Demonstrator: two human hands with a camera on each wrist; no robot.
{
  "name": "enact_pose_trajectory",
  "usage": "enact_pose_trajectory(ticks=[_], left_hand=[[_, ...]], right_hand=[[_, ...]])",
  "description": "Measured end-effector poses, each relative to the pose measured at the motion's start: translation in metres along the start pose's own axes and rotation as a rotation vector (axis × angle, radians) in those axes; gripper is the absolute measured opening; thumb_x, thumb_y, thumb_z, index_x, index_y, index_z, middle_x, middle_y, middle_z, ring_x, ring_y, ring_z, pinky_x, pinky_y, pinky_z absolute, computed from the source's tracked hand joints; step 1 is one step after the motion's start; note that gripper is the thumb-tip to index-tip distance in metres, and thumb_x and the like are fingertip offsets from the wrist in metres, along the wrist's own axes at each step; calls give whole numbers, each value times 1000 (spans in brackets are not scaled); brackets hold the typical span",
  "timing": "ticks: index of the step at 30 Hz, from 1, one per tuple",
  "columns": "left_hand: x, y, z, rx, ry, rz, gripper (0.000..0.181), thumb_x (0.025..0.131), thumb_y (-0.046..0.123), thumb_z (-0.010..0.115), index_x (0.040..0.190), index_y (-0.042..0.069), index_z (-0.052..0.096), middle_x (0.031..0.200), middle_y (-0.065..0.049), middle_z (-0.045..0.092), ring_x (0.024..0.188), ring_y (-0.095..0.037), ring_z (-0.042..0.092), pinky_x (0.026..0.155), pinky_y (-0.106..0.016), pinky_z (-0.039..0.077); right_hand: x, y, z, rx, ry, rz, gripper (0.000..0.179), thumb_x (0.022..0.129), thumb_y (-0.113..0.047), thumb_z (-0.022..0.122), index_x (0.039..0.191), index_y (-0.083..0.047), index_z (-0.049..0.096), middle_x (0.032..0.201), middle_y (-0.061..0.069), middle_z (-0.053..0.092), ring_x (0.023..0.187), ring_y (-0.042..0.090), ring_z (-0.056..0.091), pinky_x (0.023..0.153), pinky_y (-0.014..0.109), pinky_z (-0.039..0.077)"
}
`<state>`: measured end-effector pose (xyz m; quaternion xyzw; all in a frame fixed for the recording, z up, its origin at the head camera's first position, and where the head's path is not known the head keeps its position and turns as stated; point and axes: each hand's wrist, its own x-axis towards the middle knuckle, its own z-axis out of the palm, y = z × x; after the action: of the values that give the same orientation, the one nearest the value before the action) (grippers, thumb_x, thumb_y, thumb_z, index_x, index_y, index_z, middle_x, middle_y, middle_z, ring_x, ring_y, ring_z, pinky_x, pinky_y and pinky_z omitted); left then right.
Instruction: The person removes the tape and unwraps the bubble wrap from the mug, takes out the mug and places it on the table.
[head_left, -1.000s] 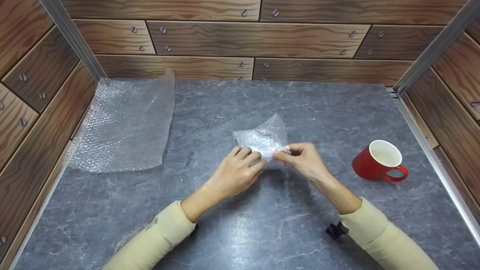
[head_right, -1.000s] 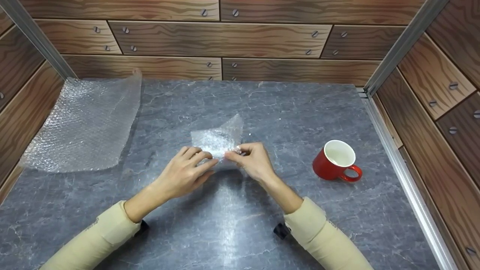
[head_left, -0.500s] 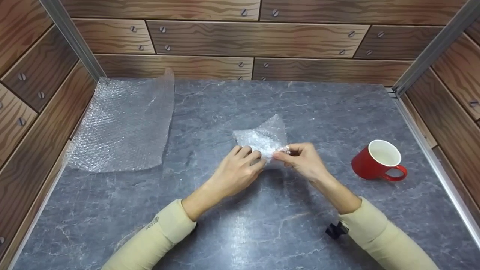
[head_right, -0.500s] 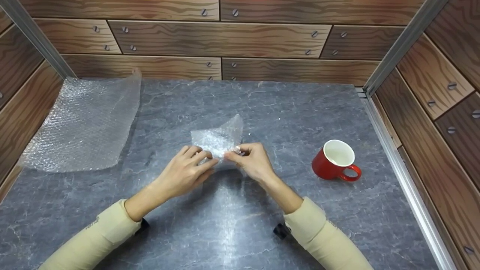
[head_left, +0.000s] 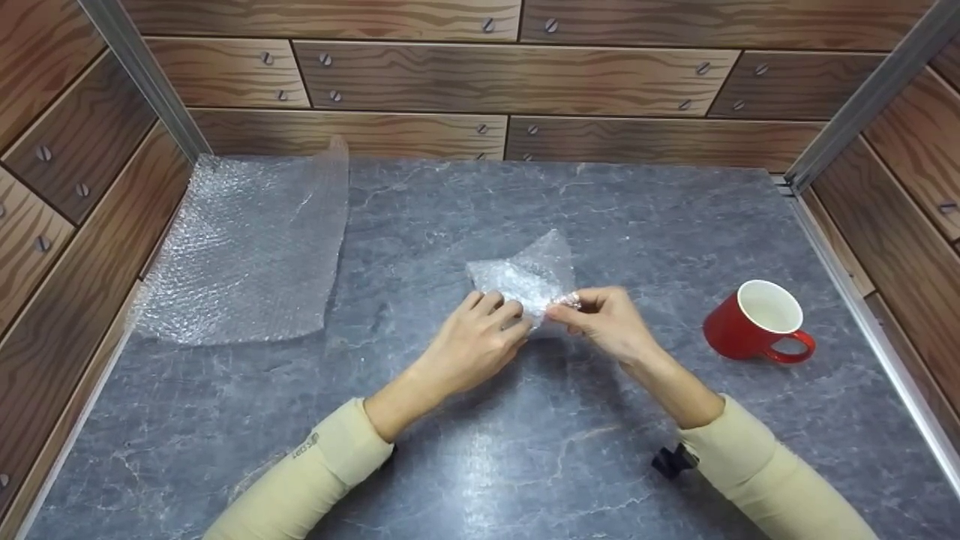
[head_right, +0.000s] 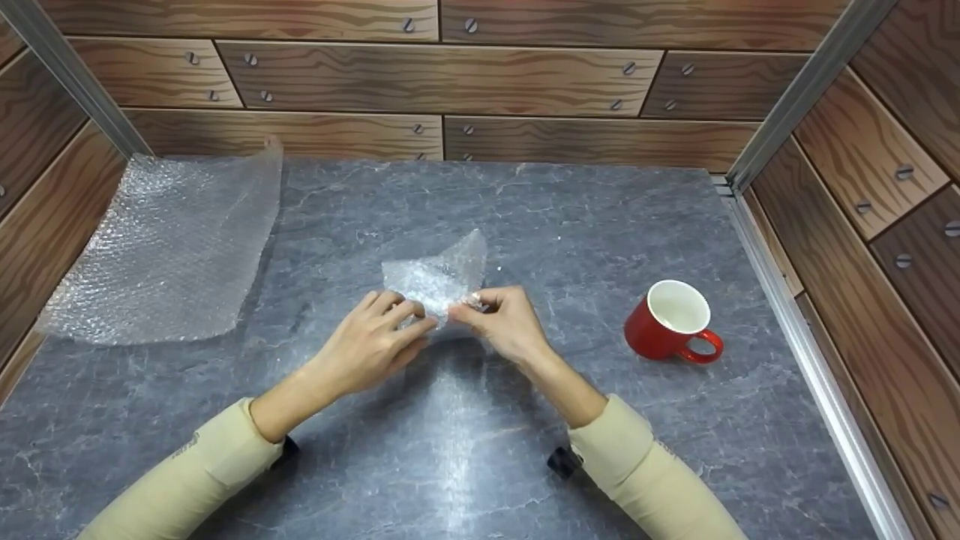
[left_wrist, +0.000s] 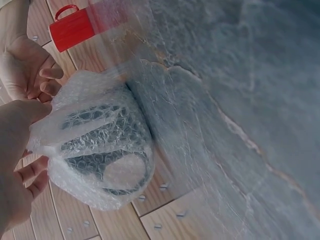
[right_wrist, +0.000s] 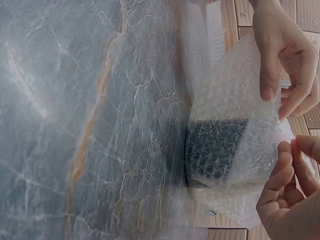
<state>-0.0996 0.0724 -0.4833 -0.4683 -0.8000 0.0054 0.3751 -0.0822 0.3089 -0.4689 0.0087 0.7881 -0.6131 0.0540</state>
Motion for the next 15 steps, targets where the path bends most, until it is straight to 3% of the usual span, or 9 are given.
enact_pose_trajectory(ticks=[15], left_hand=[[0,0,0,-3,-23,-9,10,99,33,71,99,24,74,102,7,68,90,-17,57,73,-28,46]], right_hand=[[1,1,1,61,-3,25,15,91,-15,83,77,-16,77,59,-11,58,56,3,48,52,18,39]])
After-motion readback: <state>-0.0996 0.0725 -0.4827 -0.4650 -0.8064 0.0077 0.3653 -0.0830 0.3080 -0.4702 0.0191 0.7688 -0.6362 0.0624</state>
